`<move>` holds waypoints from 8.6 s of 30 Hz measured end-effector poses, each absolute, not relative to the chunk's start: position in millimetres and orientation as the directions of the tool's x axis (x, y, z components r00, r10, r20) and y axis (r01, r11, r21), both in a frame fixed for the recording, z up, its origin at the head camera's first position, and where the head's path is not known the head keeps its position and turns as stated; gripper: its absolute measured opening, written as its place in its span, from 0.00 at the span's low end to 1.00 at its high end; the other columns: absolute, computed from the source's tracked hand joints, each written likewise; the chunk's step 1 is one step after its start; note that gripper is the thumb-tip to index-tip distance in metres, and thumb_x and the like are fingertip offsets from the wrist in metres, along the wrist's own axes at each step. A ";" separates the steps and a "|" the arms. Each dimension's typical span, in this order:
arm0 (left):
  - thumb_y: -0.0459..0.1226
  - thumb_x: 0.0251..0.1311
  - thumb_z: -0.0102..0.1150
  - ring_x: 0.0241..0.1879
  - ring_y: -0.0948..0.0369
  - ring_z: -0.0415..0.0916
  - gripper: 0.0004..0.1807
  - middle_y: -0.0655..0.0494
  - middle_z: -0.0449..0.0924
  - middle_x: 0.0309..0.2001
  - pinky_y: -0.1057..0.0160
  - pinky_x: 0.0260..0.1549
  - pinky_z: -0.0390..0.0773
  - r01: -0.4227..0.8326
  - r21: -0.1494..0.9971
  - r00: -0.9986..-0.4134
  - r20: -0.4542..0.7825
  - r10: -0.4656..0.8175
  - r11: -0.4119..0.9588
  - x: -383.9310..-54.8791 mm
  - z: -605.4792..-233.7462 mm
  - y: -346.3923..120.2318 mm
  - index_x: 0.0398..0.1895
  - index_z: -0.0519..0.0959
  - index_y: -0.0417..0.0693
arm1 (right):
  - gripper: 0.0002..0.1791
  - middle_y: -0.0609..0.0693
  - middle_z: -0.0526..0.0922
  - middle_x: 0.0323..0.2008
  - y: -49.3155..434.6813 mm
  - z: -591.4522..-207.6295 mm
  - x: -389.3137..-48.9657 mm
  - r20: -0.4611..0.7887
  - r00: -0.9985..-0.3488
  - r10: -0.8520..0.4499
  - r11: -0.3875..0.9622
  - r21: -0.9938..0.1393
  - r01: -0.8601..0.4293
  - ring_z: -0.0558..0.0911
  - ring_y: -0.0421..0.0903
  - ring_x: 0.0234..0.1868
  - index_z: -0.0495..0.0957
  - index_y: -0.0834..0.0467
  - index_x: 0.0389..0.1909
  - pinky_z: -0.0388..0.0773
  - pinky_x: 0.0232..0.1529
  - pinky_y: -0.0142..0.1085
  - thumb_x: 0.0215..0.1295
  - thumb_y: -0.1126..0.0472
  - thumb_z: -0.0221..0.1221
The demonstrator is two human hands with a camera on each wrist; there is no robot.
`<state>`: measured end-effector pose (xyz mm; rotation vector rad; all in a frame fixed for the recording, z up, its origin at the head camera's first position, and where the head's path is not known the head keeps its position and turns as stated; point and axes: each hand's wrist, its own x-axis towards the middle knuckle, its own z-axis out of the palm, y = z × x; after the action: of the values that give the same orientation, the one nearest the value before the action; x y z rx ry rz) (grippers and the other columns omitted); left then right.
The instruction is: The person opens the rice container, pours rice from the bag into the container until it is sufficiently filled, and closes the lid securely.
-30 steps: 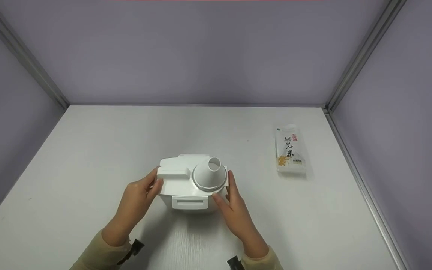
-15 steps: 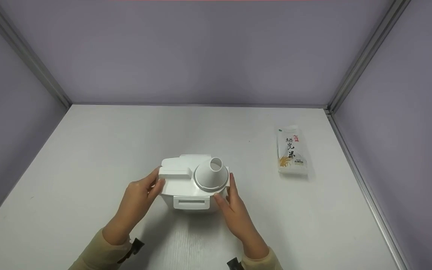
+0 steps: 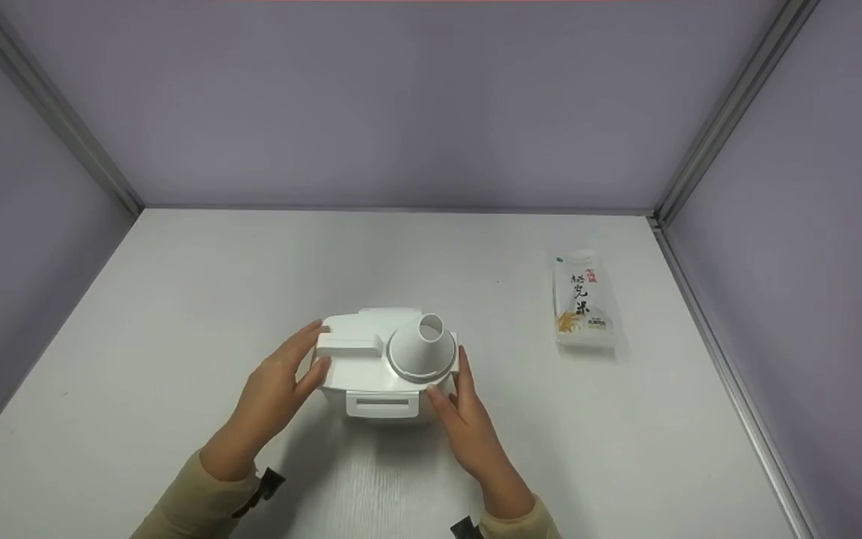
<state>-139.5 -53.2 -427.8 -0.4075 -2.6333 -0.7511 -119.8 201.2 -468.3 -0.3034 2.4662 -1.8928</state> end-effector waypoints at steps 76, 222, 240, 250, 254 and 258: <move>0.38 0.54 0.65 0.61 0.58 0.65 0.18 0.57 0.72 0.59 0.49 0.54 0.67 0.807 0.241 -0.564 0.585 0.583 0.539 -103.9 -442.6 -41.4 0.49 0.81 0.59 | 0.26 0.57 0.78 0.51 199.5 -453.1 -206.8 -0.005 -0.991 -0.135 0.202 -0.979 -0.022 0.76 0.51 0.53 0.71 0.61 0.58 0.70 0.55 0.46 0.72 0.47 0.44; 0.63 0.35 0.69 0.52 0.52 0.72 0.47 0.45 0.73 0.55 0.54 0.47 0.75 0.568 0.438 -0.791 0.523 0.316 0.697 -115.8 -450.4 -40.3 0.59 0.71 0.48 | 0.30 0.53 0.43 0.73 171.6 -472.6 -110.2 0.359 -0.919 -0.163 0.309 -0.866 -0.393 0.44 0.48 0.72 0.40 0.58 0.73 0.41 0.66 0.26 0.73 0.61 0.35; 0.64 0.34 0.68 0.51 0.53 0.73 0.46 0.46 0.74 0.54 0.54 0.46 0.76 0.563 0.474 -0.797 0.526 0.295 0.677 -116.7 -454.0 -41.1 0.57 0.73 0.47 | 0.30 0.55 0.44 0.72 172.1 -472.6 -110.3 0.397 -0.901 -0.174 0.302 -0.849 -0.433 0.45 0.49 0.71 0.41 0.60 0.73 0.42 0.66 0.26 0.72 0.65 0.36; 0.62 0.34 0.70 0.51 0.53 0.73 0.45 0.45 0.75 0.53 0.54 0.45 0.76 0.570 0.477 -0.792 0.537 0.291 0.669 -116.1 -454.8 -41.3 0.56 0.74 0.47 | 0.30 0.58 0.44 0.72 172.9 -474.3 -111.1 0.399 -0.900 -0.174 0.327 -0.839 -0.435 0.45 0.47 0.71 0.42 0.61 0.72 0.41 0.66 0.26 0.72 0.63 0.36; 0.62 0.34 0.70 0.50 0.53 0.73 0.45 0.46 0.75 0.53 0.54 0.45 0.76 0.574 0.475 -0.787 0.544 0.290 0.667 -116.0 -454.9 -41.3 0.56 0.74 0.46 | 0.30 0.60 0.44 0.72 172.8 -474.3 -111.2 0.402 -0.899 -0.177 0.322 -0.839 -0.439 0.45 0.48 0.72 0.41 0.61 0.72 0.42 0.66 0.26 0.72 0.63 0.36; 0.62 0.34 0.70 0.51 0.53 0.73 0.45 0.46 0.75 0.53 0.53 0.45 0.76 0.565 0.485 -0.797 0.530 0.290 0.668 -115.6 -453.9 -41.2 0.56 0.74 0.47 | 0.30 0.61 0.45 0.72 173.0 -474.0 -111.2 0.402 -0.898 -0.180 0.319 -0.839 -0.440 0.45 0.48 0.71 0.41 0.61 0.73 0.42 0.66 0.25 0.72 0.63 0.36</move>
<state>-115.6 -41.2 -453.9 -0.6689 -2.4726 -0.9158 -111.2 173.0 -474.0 -0.6568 2.7331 -1.8737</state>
